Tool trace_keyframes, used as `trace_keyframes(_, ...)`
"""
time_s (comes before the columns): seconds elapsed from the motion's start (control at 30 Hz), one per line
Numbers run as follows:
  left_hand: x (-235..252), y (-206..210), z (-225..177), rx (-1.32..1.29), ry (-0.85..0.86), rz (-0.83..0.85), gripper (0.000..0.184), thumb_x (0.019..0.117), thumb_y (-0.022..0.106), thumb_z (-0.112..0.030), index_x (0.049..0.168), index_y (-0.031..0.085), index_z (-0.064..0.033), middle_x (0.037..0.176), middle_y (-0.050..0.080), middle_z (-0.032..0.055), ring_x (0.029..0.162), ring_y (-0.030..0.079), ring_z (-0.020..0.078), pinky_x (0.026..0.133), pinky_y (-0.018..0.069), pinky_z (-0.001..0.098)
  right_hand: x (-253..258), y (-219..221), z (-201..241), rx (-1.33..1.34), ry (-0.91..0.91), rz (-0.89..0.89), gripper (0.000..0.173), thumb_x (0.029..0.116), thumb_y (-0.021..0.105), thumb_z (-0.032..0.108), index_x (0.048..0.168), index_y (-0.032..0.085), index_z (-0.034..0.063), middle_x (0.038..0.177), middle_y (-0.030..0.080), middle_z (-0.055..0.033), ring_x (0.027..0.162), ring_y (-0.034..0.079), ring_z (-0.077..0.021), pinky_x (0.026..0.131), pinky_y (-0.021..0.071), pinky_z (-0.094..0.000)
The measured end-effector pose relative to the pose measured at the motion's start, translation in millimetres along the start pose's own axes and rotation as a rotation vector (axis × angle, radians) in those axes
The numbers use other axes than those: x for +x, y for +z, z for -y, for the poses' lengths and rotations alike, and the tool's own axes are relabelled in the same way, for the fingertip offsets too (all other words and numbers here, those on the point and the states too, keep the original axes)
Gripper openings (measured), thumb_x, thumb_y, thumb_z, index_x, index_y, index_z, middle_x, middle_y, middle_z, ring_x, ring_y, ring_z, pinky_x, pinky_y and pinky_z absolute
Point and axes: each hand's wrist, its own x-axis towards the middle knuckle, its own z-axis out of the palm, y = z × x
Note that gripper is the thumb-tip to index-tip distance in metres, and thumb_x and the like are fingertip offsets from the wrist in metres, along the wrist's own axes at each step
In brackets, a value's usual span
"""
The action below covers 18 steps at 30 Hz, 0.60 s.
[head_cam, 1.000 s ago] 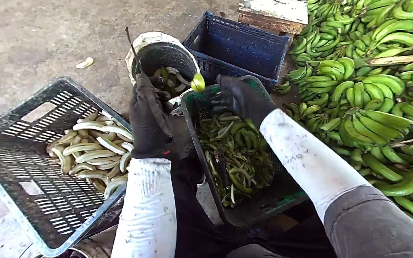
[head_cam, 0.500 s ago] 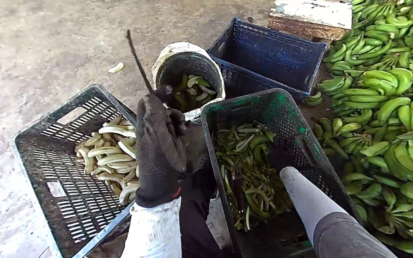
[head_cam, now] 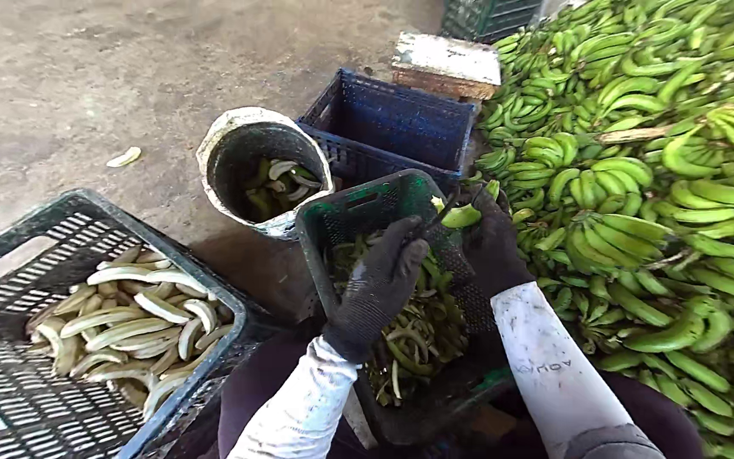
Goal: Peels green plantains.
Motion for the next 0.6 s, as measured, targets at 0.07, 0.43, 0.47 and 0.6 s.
trace_keyframes(0.07,0,15,-3,-0.006,-0.007,0.042,0.047,0.1092,0.045,-0.031,0.154,0.046,-0.0176,0.089,0.065,0.0061,0.07,0.06,0.0142,0.066,0.0539,0.035,-19,2,24,0.025,-0.045,0.016,0.048,0.1029,0.059,0.037,0.146,0.044,0.0207,0.112,0.065,-0.0013,0.096,0.065,-0.0114,0.083,0.0571,-0.0323)
trace_keyframes(0.43,-13,45,-17,-0.142,0.0,0.081,0.044,0.109,0.043,-0.027,0.15,0.051,-0.0123,0.12,0.066,0.0101,0.085,0.064,0.0134,0.076,0.0551,0.0332,-76,-21,42,-0.057,-0.149,0.024,0.04,0.1036,0.057,0.037,0.141,0.049,0.027,0.108,0.065,0.0007,0.087,0.065,-0.0093,0.071,0.0564,-0.0288)
trace_keyframes(0.47,-14,46,-19,-0.184,-0.037,0.078,0.042,0.1091,0.044,-0.026,0.148,0.052,-0.0115,0.113,0.067,0.0095,0.081,0.064,0.0133,0.074,0.0548,0.0323,-77,-21,40,-0.04,-0.182,0.029,0.039,0.104,0.057,0.035,0.141,0.049,0.0255,0.109,0.065,0.0008,0.089,0.064,-0.0092,0.073,0.0565,-0.029)
trace_keyframes(0.6,-14,50,-15,-0.421,-0.108,0.074,0.028,0.11,0.042,-0.023,0.129,0.058,-0.01,0.088,0.06,0.0037,0.071,0.058,0.0108,0.065,0.0523,0.0272,-78,-23,31,-0.064,-0.301,0.057,0.039,0.1044,0.056,0.031,0.142,0.049,0.0256,0.114,0.065,0.0001,0.094,0.065,-0.0108,0.074,0.0569,-0.0291)
